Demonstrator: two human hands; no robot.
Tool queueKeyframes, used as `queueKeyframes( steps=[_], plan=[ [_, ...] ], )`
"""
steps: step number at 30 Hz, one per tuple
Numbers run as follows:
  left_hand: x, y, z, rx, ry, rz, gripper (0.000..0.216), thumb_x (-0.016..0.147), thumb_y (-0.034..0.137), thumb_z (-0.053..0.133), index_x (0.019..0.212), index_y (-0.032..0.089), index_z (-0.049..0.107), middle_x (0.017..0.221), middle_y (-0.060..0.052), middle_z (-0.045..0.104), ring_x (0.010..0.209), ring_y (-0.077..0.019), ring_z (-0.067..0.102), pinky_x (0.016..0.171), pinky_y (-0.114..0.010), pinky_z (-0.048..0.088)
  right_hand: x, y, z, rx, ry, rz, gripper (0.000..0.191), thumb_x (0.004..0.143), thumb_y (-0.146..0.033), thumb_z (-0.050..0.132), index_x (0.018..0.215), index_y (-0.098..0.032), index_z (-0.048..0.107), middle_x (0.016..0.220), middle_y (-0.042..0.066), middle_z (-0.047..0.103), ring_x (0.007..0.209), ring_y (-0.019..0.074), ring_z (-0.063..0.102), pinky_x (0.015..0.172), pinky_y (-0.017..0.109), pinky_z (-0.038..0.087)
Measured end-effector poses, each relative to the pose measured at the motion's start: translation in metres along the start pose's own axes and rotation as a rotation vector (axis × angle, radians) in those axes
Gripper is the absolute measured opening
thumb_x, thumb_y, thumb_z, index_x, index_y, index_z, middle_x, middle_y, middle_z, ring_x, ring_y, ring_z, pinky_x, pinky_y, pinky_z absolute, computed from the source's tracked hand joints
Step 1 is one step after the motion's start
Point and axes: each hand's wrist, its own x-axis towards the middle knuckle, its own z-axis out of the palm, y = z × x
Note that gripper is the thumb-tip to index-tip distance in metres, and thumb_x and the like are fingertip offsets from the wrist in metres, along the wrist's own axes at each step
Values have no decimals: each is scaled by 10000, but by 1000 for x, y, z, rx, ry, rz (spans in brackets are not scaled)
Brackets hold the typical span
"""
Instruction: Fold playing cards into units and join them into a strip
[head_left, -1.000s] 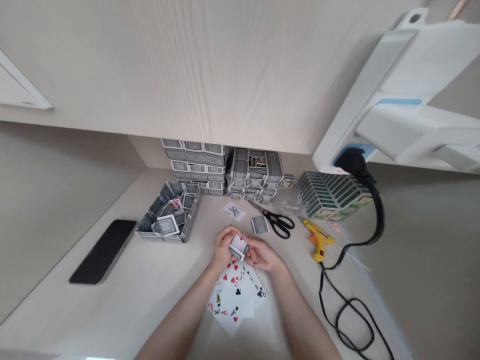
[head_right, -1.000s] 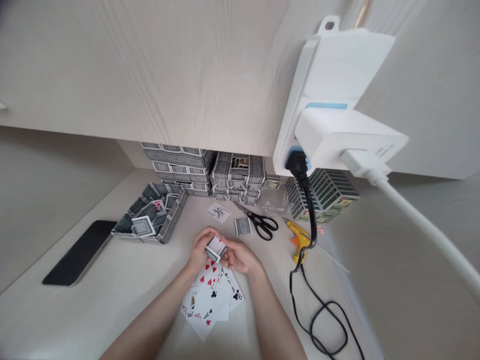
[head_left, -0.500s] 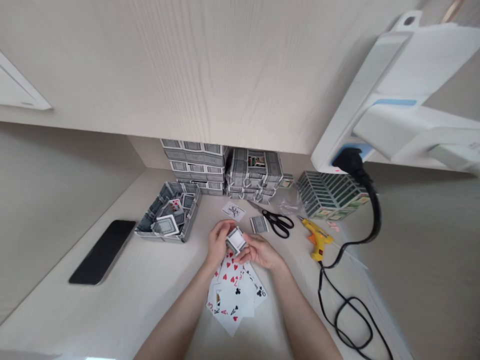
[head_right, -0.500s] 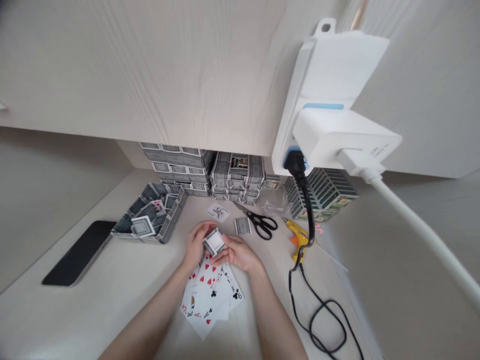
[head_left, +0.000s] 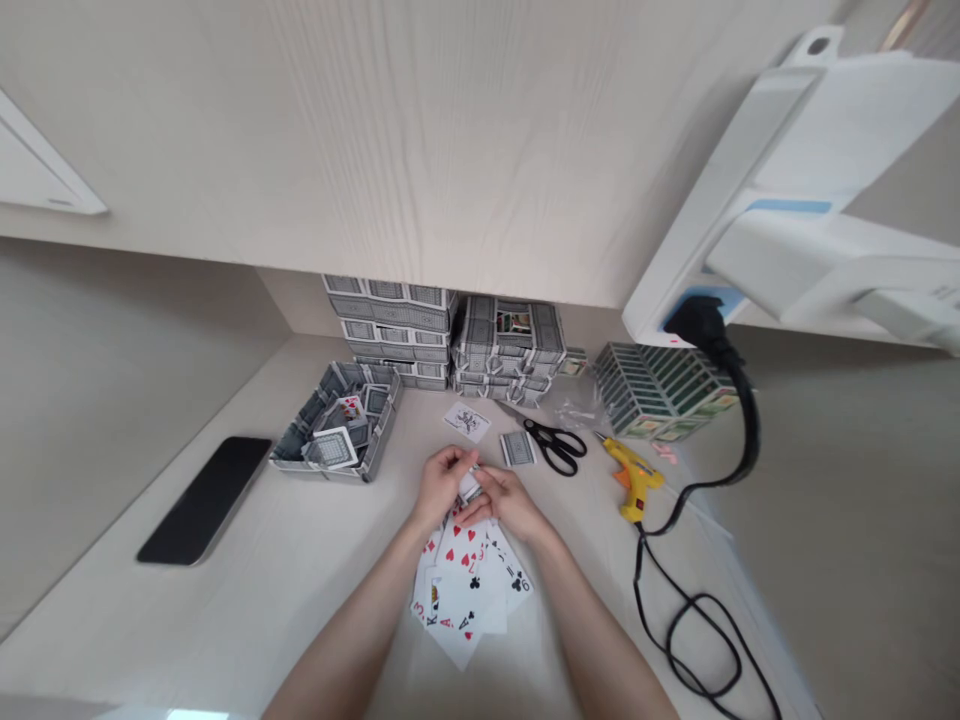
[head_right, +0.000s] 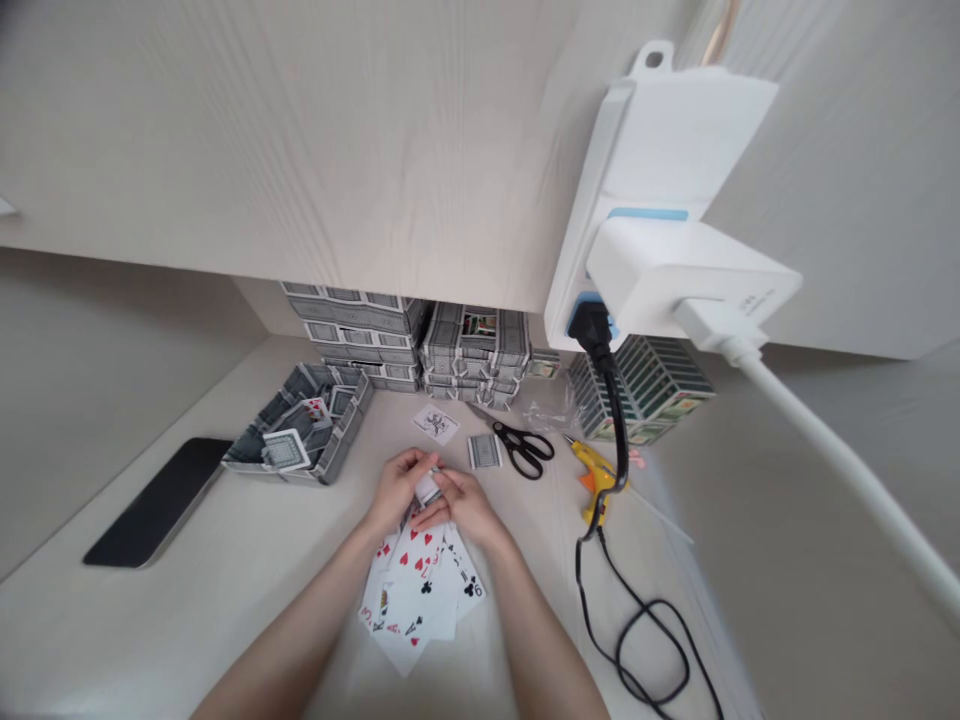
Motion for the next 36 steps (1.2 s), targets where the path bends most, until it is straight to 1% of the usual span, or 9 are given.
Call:
queueKeyframes(
  steps=[11,16,22,24,25,27,30,33,36],
  plan=[
    [2,-6,1,-126,9,-46,297,644,414,659,614,123,615,611,-27,629,544,-120,531,542,-232,393,0,3,5,-75,23,-35,503,745,-513,523,1033,-102,502,466,16,623,449,210,646,452,292,527],
    [3,-5,4,-67,45,-25,312,662,428,634,581,130,589,588,-22,611,548,-122,522,556,-236,394,-1,3,7,-58,58,-26,453,736,-515,548,958,-121,508,455,15,616,450,216,644,454,303,526],
    [2,-2,7,61,85,39,357,666,446,619,498,153,503,458,51,459,451,-81,400,468,-208,314,-5,-9,-1,162,-81,32,378,785,-487,528,923,-137,493,657,53,656,631,227,682,539,322,540],
    [1,-2,7,76,88,46,360,673,452,611,500,155,502,444,56,440,439,-77,383,455,-205,303,-5,-11,-3,190,-108,45,366,791,-481,524,912,-138,490,660,49,654,637,227,682,554,331,540],
    [0,-2,7,81,89,48,351,677,452,608,514,154,518,455,50,462,447,-81,399,461,-206,314,-5,-10,-3,181,-108,45,365,789,-475,529,920,-137,487,643,45,653,623,225,681,551,332,539],
    [0,-2,7,67,89,47,329,682,446,607,551,149,555,512,23,541,496,-98,468,499,-211,357,-3,-7,-3,128,-79,30,377,782,-470,538,948,-136,482,592,36,651,567,217,673,524,326,534],
    [-1,-1,8,-36,71,9,304,674,428,626,591,138,587,621,-29,633,609,-140,573,588,-238,418,0,2,1,2,30,-21,390,773,-480,529,957,-137,490,489,11,631,454,198,640,459,304,518],
    [-1,3,8,-194,36,-78,304,643,417,659,575,131,583,635,-56,657,636,-165,610,609,-261,442,2,10,5,-114,139,-87,400,765,-495,515,958,-144,519,434,-12,609,384,179,604,407,281,494],
    [-1,10,4,-319,-20,-187,301,608,401,689,573,119,588,615,-71,659,601,-173,616,582,-274,453,2,13,7,-212,177,-166,408,765,-511,499,961,-156,543,428,-21,605,362,166,588,388,266,477]
  ],
)
